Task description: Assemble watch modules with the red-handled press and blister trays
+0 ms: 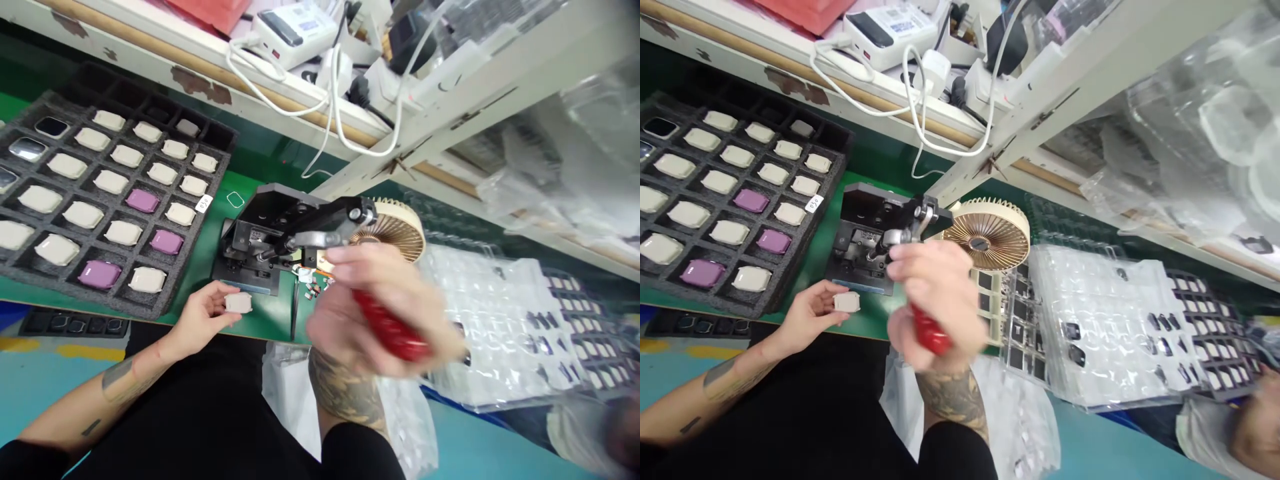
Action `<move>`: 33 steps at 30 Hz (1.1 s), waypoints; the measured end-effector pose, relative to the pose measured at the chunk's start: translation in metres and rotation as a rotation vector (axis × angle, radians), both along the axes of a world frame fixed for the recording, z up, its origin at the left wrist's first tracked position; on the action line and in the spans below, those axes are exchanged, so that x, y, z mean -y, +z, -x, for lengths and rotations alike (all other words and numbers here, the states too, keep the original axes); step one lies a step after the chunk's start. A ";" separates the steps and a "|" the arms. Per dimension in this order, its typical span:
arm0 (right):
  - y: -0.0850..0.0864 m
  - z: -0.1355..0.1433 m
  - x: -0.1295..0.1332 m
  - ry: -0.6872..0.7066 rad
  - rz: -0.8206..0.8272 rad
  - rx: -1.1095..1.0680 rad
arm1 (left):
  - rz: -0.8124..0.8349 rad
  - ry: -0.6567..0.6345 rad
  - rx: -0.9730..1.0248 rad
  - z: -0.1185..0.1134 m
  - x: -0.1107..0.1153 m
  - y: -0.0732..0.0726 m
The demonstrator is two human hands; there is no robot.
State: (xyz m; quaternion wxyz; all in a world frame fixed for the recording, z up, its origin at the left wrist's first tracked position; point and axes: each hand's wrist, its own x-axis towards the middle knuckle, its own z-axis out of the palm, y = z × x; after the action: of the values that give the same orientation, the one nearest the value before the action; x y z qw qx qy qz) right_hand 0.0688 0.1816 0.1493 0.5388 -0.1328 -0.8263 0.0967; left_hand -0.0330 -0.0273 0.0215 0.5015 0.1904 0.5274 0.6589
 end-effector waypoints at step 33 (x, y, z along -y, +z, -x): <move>-0.123 -0.085 0.077 0.060 0.549 0.349 | 0.369 -0.202 -1.536 0.014 -0.059 0.022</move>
State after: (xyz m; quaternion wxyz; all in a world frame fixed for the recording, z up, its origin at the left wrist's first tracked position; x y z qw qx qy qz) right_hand 0.1533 0.1046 0.0258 0.3300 -0.2633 -0.8528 0.3075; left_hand -0.0469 0.0320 0.0438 0.0784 0.5519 0.8065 0.1968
